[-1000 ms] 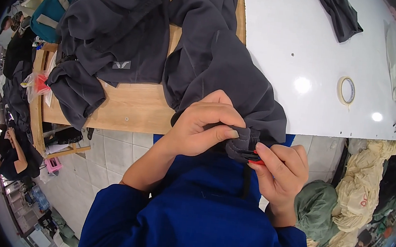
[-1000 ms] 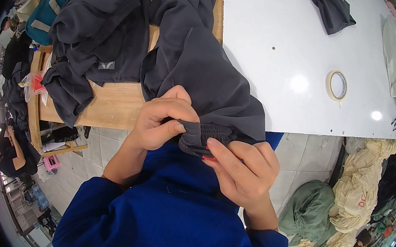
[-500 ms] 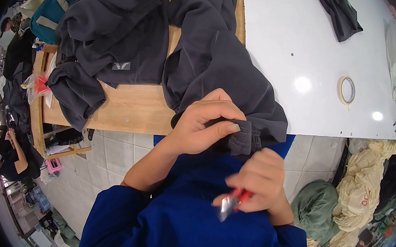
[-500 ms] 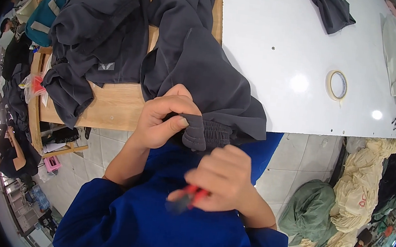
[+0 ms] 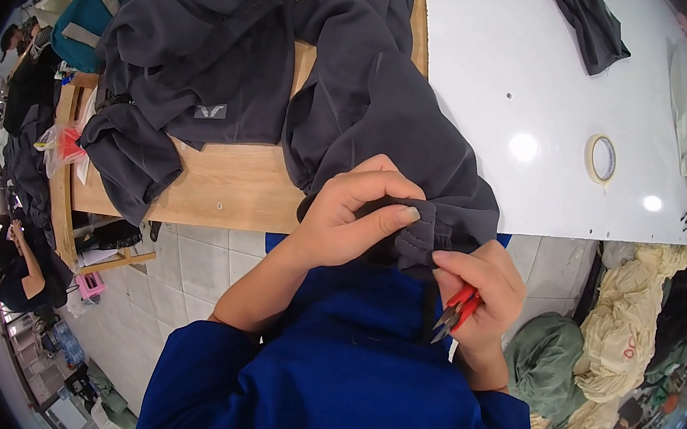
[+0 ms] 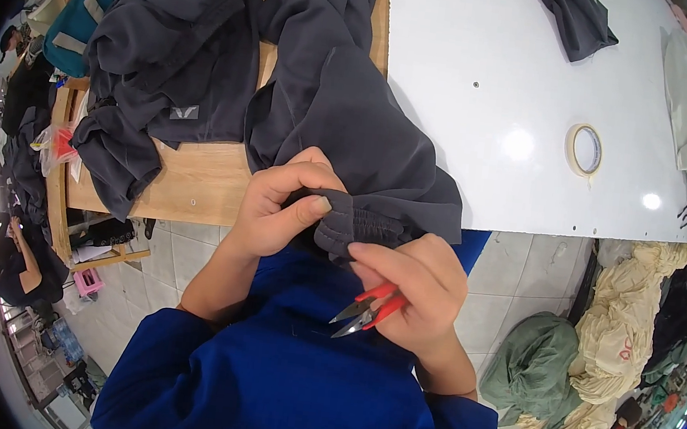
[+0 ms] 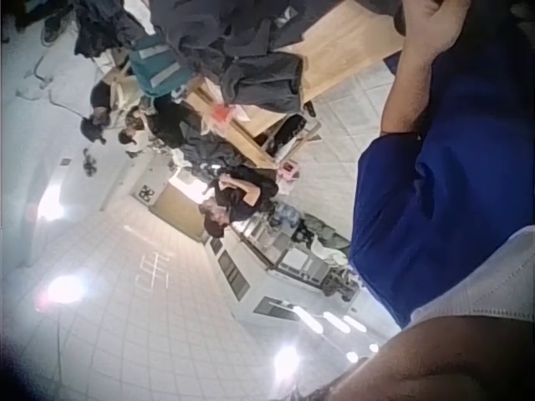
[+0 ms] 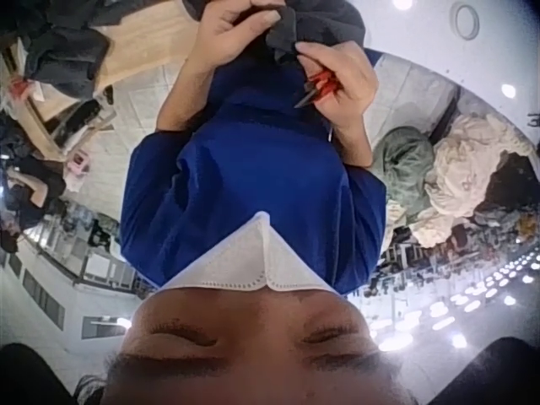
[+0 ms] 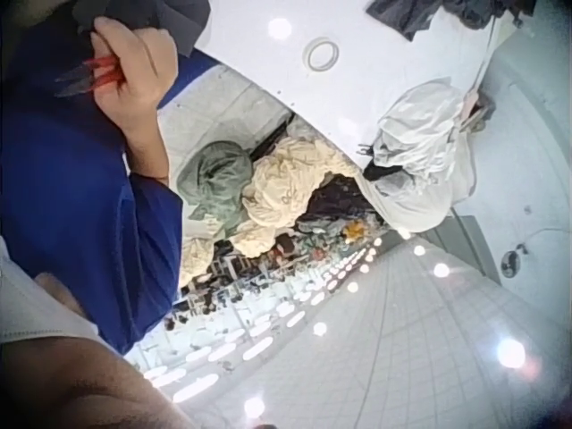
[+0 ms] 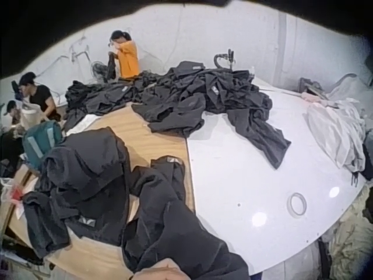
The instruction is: Inspecting and trimming loose threads from the waistbands of dark grey trousers.
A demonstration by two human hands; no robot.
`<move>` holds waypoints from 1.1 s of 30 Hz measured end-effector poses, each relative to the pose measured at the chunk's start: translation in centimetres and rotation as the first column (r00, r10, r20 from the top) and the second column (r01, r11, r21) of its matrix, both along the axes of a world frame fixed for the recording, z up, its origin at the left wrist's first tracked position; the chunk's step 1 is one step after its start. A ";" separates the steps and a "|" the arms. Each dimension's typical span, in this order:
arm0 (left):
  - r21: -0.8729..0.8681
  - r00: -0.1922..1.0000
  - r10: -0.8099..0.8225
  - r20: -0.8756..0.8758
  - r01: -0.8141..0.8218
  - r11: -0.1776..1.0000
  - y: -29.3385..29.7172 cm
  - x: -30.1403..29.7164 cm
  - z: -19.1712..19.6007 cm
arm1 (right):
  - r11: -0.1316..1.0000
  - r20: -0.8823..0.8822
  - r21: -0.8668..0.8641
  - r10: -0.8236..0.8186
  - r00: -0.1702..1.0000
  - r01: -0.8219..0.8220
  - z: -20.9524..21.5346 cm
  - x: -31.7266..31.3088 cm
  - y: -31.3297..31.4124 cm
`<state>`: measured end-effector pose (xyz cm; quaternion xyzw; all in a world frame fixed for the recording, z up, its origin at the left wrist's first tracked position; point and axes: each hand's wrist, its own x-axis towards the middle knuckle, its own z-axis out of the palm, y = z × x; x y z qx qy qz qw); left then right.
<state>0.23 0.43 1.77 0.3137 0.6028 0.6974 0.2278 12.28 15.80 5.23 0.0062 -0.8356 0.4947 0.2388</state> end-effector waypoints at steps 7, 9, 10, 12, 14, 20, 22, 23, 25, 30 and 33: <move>-0.099 1.000 0.018 0.001 -0.018 0.995 0.0 0.2 0.8 | 0.989 -0.064 0.123 -0.069 0.996 0.076 -0.2 -0.9 0.3; -0.120 1.000 0.019 0.014 -0.017 0.993 -0.1 0.1 1.0 | 0.978 -0.104 0.196 -0.053 0.993 0.073 -0.3 -1.1 0.6; -0.141 0.999 0.015 0.028 -0.011 0.990 -0.1 0.1 1.1 | 0.955 -0.134 0.290 -0.029 0.991 0.067 -0.3 -1.2 0.9; -0.150 0.998 0.026 0.053 -0.018 0.988 0.1 0.1 1.1 | 0.922 -0.161 0.382 0.001 0.987 0.061 -0.3 -1.4 1.5; -0.160 0.996 0.035 0.079 -0.022 0.987 0.2 0.1 1.2 | 0.826 -0.210 0.560 0.061 0.976 0.069 -0.1 -1.6 2.0; -0.185 0.994 -0.009 0.108 0.029 0.982 0.3 0.1 1.5 | 0.743 -0.252 0.665 0.130 0.959 0.074 0.1 -1.7 2.3; -0.191 0.987 0.002 0.162 0.029 0.981 0.3 0.2 1.5 | 0.772 -0.271 0.629 0.106 0.957 0.092 -0.4 -1.9 2.2; -0.190 0.987 0.002 0.161 0.029 0.981 0.3 0.1 1.5 | 0.799 -0.290 0.591 0.084 0.953 0.109 -0.7 -2.0 2.2; -0.170 0.987 -0.001 0.159 0.028 0.985 0.3 0.1 1.6 | 0.845 -0.281 0.523 0.045 0.959 0.114 -0.9 -1.9 2.0; -0.189 0.988 0.003 0.157 0.028 0.982 0.3 -0.1 1.6 | 0.922 -0.222 0.367 -0.041 0.974 0.123 -0.8 -1.6 1.9; -0.215 0.983 0.024 0.185 0.017 0.977 0.4 -0.1 1.7 | 0.906 -0.220 0.418 0.026 0.975 0.070 -0.6 -1.6 2.1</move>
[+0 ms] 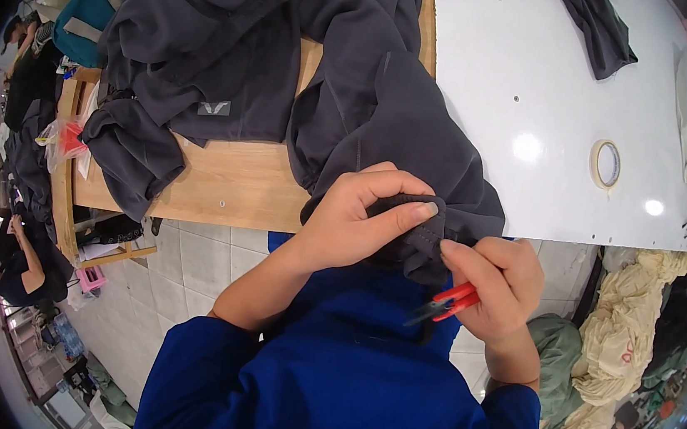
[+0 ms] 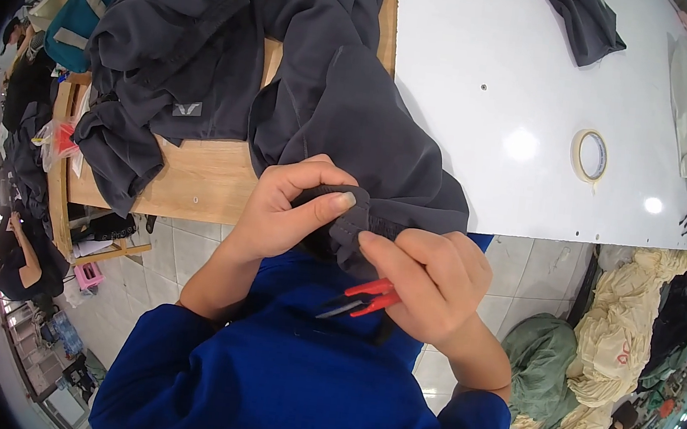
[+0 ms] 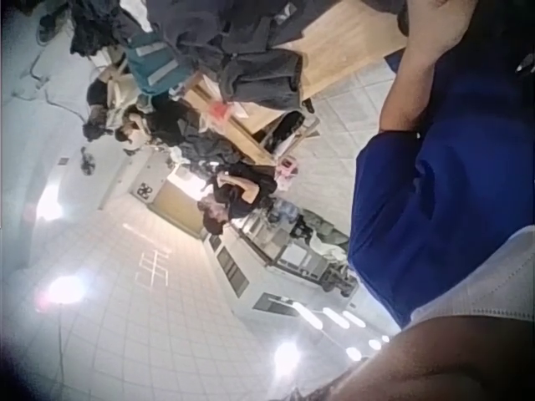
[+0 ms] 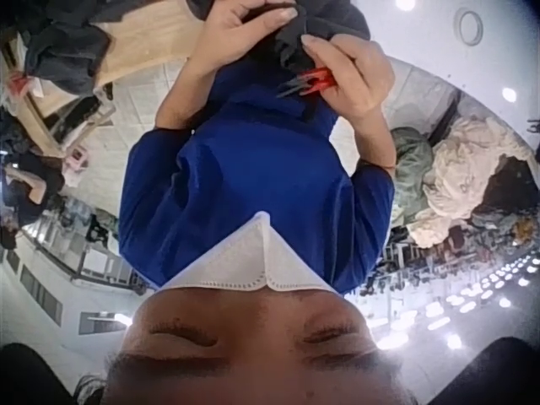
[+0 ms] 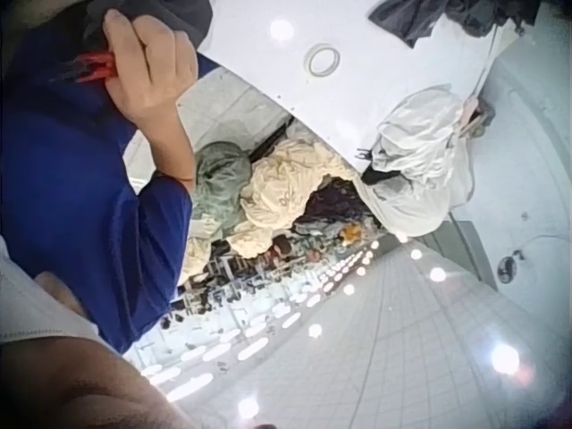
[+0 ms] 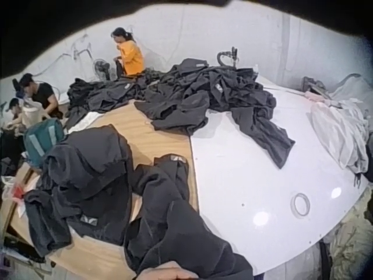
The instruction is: Inspecting and trimming loose threads from the waistbands of dark grey trousers.
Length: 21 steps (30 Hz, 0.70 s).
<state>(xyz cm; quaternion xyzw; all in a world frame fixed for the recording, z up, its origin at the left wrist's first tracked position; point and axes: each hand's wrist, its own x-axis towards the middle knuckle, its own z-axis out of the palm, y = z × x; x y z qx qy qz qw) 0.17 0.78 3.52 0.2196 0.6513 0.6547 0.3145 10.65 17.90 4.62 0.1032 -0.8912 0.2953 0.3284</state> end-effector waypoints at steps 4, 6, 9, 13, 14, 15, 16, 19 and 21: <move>-0.001 0.997 0.004 -0.078 -0.004 1.000 0.0 0.0 -0.2 | 0.987 0.006 0.158 0.036 0.999 -0.037 0.1 -0.1 0.3; -0.004 0.998 0.021 -0.060 -0.021 1.000 0.0 0.1 -0.2 | 0.977 -0.009 0.212 0.024 1.000 -0.022 0.3 -0.2 0.4; -0.022 0.999 0.023 -0.030 -0.024 0.999 0.0 0.1 0.1 | 0.971 -0.020 0.236 0.055 0.998 -0.048 0.4 -0.3 0.3; -0.058 0.999 0.038 -0.027 -0.039 0.998 -0.2 0.2 0.2 | 0.953 -0.046 0.301 0.052 0.998 -0.035 0.5 -0.2 0.0; -0.057 0.999 0.035 -0.028 -0.037 0.998 -0.1 0.3 0.2 | 0.947 -0.044 0.318 0.048 0.998 -0.032 0.4 -0.3 0.0; -0.049 0.999 0.035 -0.018 -0.036 0.998 -0.1 0.3 0.2 | 0.947 -0.044 0.319 0.045 0.998 -0.029 0.3 -0.4 0.0; -0.040 0.999 0.035 -0.008 -0.035 0.999 -0.1 0.4 0.2 | 0.966 -0.052 0.259 0.040 0.998 -0.025 0.1 -0.6 0.0; -0.028 0.996 0.014 -0.085 -0.016 0.999 -0.1 0.5 0.3 | 0.991 -0.045 0.136 0.022 0.999 -0.016 0.0 -0.8 -0.1; -0.020 0.996 0.016 -0.084 -0.017 1.000 0.0 0.5 0.3 | 0.997 -0.027 0.076 0.007 1.000 -0.005 0.0 -0.7 0.0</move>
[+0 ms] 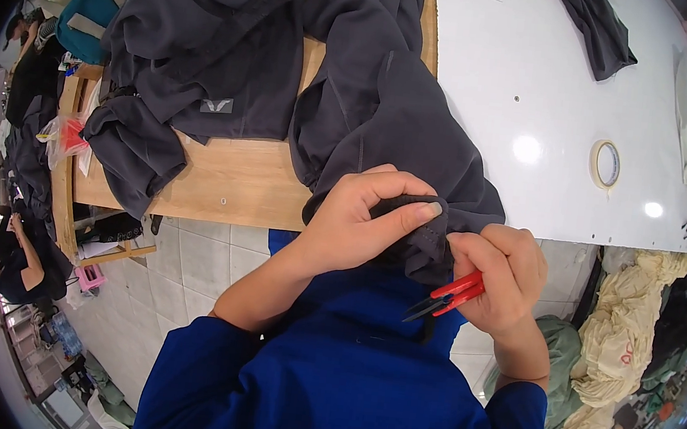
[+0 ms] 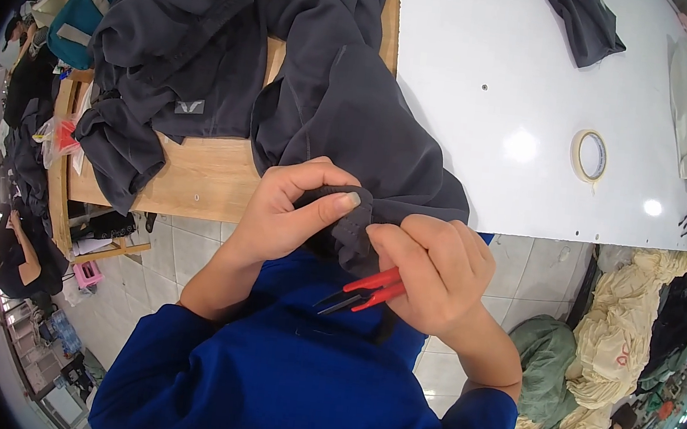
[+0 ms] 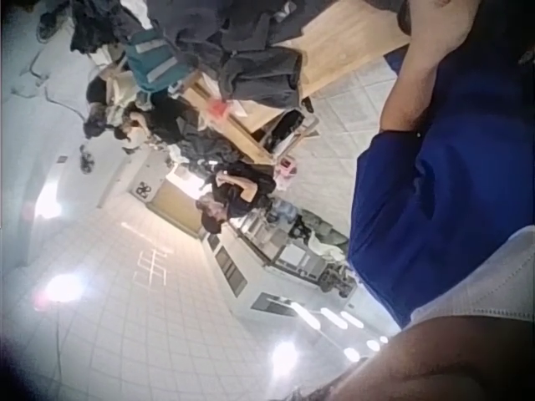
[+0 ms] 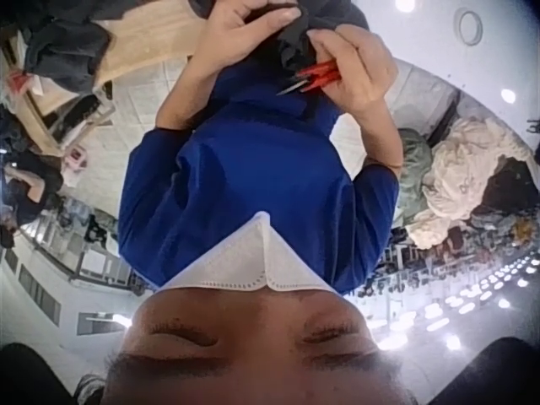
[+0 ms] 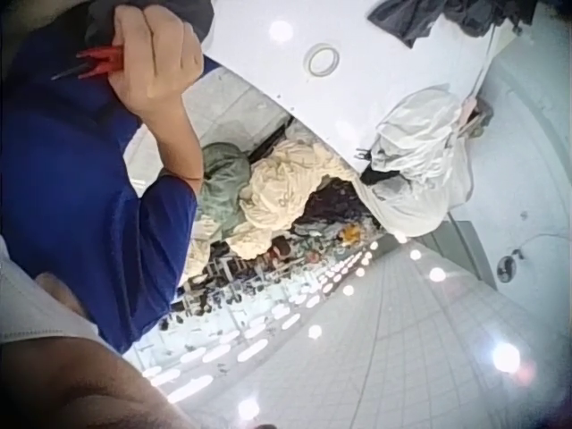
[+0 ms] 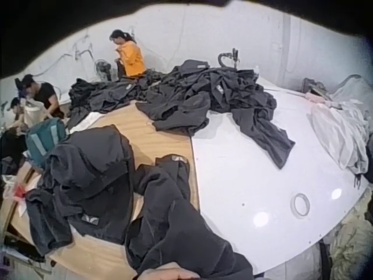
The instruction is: Inspecting and trimming loose threads from the waistbands of dark grey trousers.
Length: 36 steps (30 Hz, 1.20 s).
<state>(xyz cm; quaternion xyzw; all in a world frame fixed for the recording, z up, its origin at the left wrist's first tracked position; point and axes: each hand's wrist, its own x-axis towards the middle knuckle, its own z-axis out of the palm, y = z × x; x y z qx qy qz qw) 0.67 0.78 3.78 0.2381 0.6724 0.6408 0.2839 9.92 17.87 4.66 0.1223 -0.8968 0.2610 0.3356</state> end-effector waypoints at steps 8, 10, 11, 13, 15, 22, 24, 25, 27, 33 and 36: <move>0.033 0.996 0.036 0.086 -0.039 0.999 -0.2 0.0 -0.8 | 0.964 0.158 -0.231 0.171 0.972 -0.132 0.5 0.0 -0.4; 0.200 0.994 0.099 -0.039 -0.090 0.976 -0.1 -0.1 -1.3 | 0.911 0.192 -0.332 0.321 0.927 -0.246 0.2 0.9 0.0; 0.201 0.995 0.096 -0.039 -0.087 0.976 -0.1 -0.1 -1.2 | 0.837 0.215 -0.432 0.458 0.863 -0.336 -0.2 1.4 0.3; 0.162 0.974 0.048 0.222 -0.086 0.983 -0.4 0.0 -0.5 | 0.835 0.172 -0.463 0.414 0.894 -0.297 -0.9 1.8 0.1; 0.140 0.975 0.065 0.215 -0.096 0.985 -0.6 -0.1 -0.1 | 0.728 0.397 -0.679 0.258 0.881 0.093 -0.6 2.5 -0.6; 0.199 0.966 -0.010 0.258 -0.043 0.979 -0.9 -0.1 0.4 | 0.673 0.327 -0.732 0.214 0.921 0.104 -0.5 2.3 -0.1; 0.210 0.965 -0.023 0.261 -0.033 0.977 -0.9 -0.1 0.4 | 0.831 0.330 -0.556 0.178 0.927 0.038 0.0 1.9 0.4; 0.216 0.965 -0.022 0.260 -0.036 0.976 -0.9 -0.1 0.5 | 0.887 0.323 -0.460 0.134 0.937 0.031 0.3 1.8 0.5; 0.221 0.965 -0.020 0.260 -0.040 0.974 -0.9 -0.1 0.5 | 0.933 0.313 -0.359 0.093 0.945 0.027 0.7 1.7 0.6; 0.205 0.947 0.016 0.321 -0.086 0.975 -0.4 0.2 1.7 | 0.993 0.297 -0.117 0.043 0.954 -0.009 2.1 1.4 0.7; 0.139 0.987 0.012 0.160 -0.035 0.990 -0.4 0.1 2.2 | 0.997 0.327 -0.074 0.020 0.945 0.004 2.5 1.3 0.6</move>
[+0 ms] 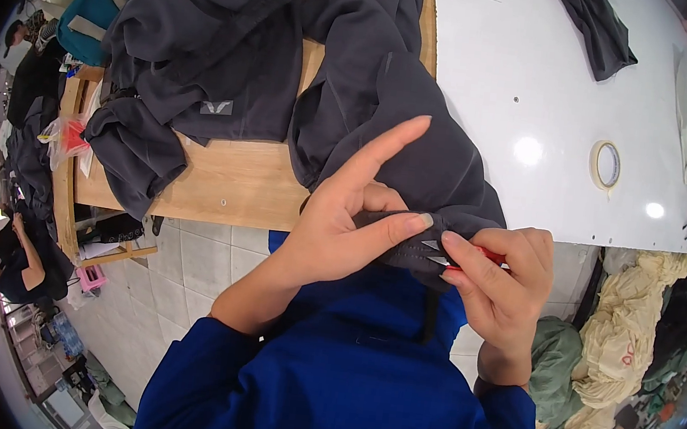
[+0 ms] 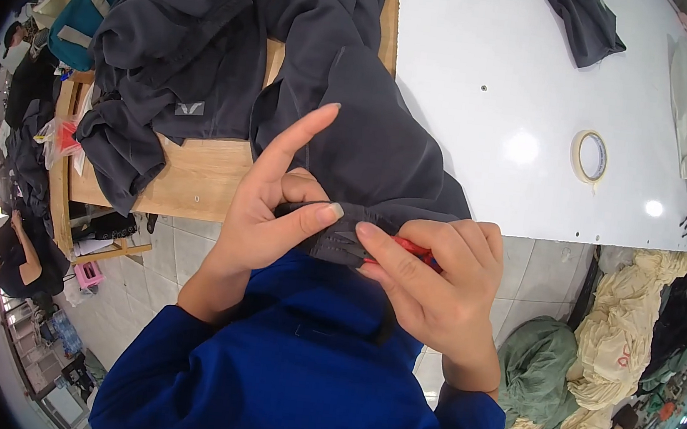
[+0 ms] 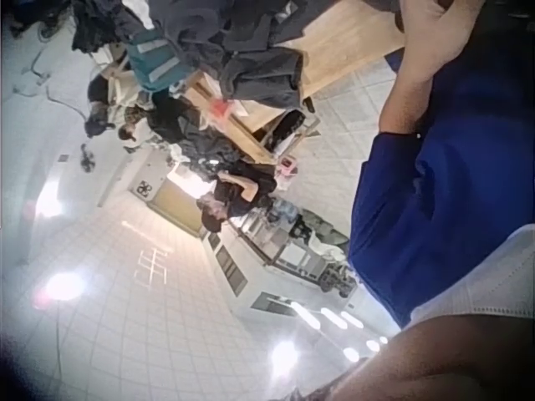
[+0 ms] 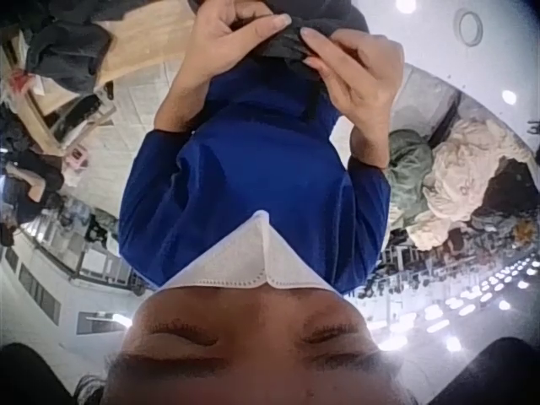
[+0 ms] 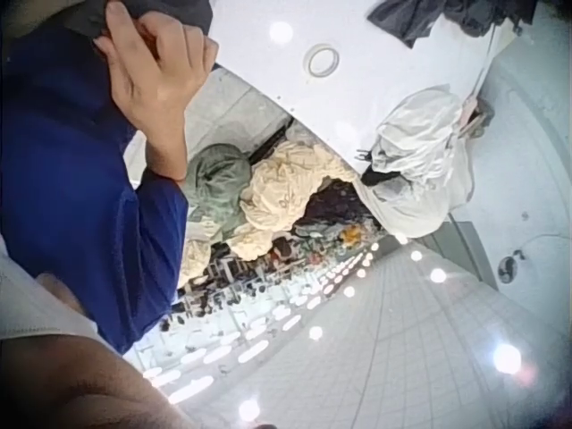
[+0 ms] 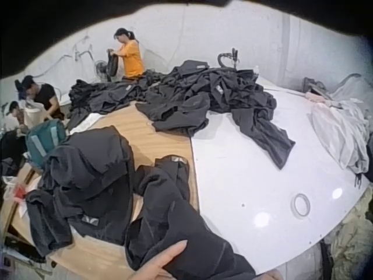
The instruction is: Inspecting and trimming loose threads from the waistbands of dark grey trousers.
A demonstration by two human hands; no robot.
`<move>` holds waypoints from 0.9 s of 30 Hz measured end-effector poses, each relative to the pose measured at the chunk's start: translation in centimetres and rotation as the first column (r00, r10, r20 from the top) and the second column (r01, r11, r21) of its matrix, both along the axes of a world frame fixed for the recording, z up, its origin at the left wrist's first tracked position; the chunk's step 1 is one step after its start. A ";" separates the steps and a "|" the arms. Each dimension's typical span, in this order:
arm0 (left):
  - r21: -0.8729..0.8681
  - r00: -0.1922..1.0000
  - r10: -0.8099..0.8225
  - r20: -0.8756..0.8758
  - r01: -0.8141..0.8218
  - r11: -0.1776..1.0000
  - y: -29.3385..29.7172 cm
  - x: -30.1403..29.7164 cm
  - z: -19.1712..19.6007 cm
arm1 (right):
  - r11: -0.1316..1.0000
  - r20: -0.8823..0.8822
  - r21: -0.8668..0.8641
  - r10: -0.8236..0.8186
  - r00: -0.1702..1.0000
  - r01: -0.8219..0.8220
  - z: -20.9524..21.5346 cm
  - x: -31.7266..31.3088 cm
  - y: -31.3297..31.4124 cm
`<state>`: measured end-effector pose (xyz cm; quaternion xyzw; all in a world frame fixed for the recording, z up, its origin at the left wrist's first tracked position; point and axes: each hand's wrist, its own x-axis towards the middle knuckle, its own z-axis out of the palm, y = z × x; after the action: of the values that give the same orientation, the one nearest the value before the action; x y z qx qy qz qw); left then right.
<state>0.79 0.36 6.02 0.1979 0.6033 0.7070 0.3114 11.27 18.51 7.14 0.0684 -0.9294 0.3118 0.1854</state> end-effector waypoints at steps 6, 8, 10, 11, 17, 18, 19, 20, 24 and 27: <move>-0.030 0.995 -0.009 -0.098 0.006 1.000 0.0 0.1 -0.2 | 0.998 -0.001 0.066 0.020 1.000 -0.019 0.8 -0.3 -0.3; -0.038 0.991 -0.006 -0.133 0.001 0.999 0.0 0.1 -0.3 | 0.997 -0.008 0.079 0.023 1.000 -0.022 0.9 -0.3 -0.3; -0.045 0.986 -0.005 -0.168 -0.002 0.999 0.0 0.1 -0.3 | 0.996 0.000 0.081 0.023 1.000 -0.023 1.0 -0.3 -0.4; -0.070 0.978 -0.017 -0.208 0.002 0.998 -0.1 0.1 -0.3 | 0.996 0.006 0.082 0.022 1.000 -0.023 1.0 -0.3 -0.5; -0.086 0.968 -0.012 -0.249 -0.009 0.996 -0.1 0.2 -0.2 | 0.996 0.025 0.088 0.017 1.000 -0.020 1.4 -0.4 -0.7; -0.083 0.968 -0.008 -0.250 -0.013 0.997 -0.1 0.2 -0.2 | 0.996 0.025 0.089 0.019 1.000 -0.021 1.4 -0.4 -0.7; -0.082 0.968 -0.006 -0.250 -0.015 0.997 -0.1 0.2 -0.2 | 0.994 0.031 0.102 0.025 0.999 -0.028 1.4 -0.4 -0.6; -0.078 0.967 -0.009 -0.255 -0.011 0.997 -0.1 0.2 -0.2 | 0.993 0.037 0.115 0.029 0.999 -0.033 1.3 -0.3 -0.5; -0.074 0.970 -0.007 -0.243 -0.011 0.997 -0.1 0.3 -0.3 | 0.993 0.016 0.112 0.020 1.000 -0.022 1.0 -0.3 -0.6; -0.100 0.968 -0.025 -0.248 0.001 0.995 -0.4 0.2 -0.2 | 0.996 0.000 0.090 0.019 1.000 -0.019 0.8 -0.1 -0.4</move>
<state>0.97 0.00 5.86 0.2734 0.6705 0.6439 0.2473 11.18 18.07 7.91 0.0858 -0.9417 0.2712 0.1795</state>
